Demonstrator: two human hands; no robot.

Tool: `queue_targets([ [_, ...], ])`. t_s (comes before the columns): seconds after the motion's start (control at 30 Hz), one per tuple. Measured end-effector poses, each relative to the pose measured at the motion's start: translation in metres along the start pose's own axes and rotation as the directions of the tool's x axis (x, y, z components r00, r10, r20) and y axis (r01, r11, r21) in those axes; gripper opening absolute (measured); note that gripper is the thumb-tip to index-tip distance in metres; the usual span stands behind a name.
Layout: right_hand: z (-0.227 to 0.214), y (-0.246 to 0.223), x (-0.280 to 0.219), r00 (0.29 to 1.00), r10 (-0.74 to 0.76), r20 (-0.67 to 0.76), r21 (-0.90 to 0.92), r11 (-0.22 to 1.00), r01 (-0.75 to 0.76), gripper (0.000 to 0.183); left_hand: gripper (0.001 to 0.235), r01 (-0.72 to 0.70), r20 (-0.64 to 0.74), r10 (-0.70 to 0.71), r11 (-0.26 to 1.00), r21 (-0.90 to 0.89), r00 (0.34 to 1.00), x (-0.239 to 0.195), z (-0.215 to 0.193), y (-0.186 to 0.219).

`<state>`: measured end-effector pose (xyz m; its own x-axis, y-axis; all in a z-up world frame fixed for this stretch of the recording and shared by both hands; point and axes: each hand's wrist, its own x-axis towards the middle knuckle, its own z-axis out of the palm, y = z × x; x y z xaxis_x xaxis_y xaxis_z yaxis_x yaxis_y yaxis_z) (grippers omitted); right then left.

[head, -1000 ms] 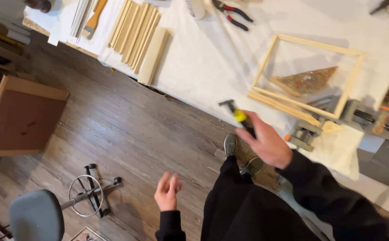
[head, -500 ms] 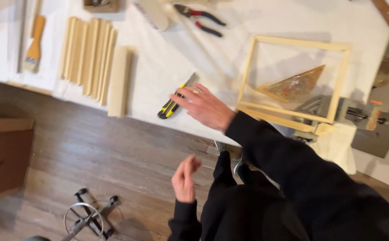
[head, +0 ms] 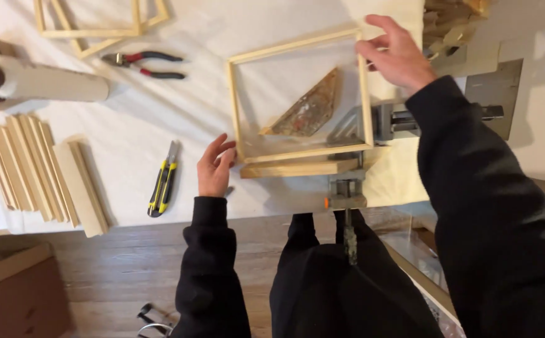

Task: The person applies wood glue from a bottle along a wooden frame strip, then fits the strip into a corner clamp holding a partially assembled wooden frame, aligning the mitered corner against a triangular guide. They tighten the clamp screw, tap the frame with a hammer, adjust the clamp, and handle a utility knife and small fasteners at the worktable.

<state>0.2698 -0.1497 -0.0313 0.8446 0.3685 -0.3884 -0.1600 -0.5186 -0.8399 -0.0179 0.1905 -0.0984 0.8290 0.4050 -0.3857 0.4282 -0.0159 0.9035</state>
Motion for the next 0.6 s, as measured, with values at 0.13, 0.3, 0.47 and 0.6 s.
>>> queue_targets([
  [0.13, -0.010, -0.004, 0.000, 0.995, -0.008, 0.097, 0.197, 0.980, -0.012, 0.064, 0.048, 0.100, 0.032, -0.098, 0.992, -0.075, 0.995, 0.001, 0.010, 0.013],
  [0.3, -0.036, -0.007, -0.010, 0.991, -0.055, 0.125, 0.063, 0.997, 0.047, 0.058, 0.048, 0.073, -0.068, -0.081, 0.991, -0.114, 0.994, -0.003, 0.026, 0.045],
  [0.47, -0.035, 0.016, -0.005, 0.990, 0.010, 0.139, -0.061, 0.998, -0.001, 0.056, 0.048, 0.155, -0.032, -0.159, 0.982, -0.107, 0.987, 0.001, 0.034, 0.024],
  [0.6, -0.030, 0.033, -0.002, 0.993, 0.014, 0.120, -0.252, 0.968, 0.017, 0.059, 0.045, 0.154, -0.078, -0.151, 0.987, 0.044, 0.985, 0.003, 0.039, 0.017],
])
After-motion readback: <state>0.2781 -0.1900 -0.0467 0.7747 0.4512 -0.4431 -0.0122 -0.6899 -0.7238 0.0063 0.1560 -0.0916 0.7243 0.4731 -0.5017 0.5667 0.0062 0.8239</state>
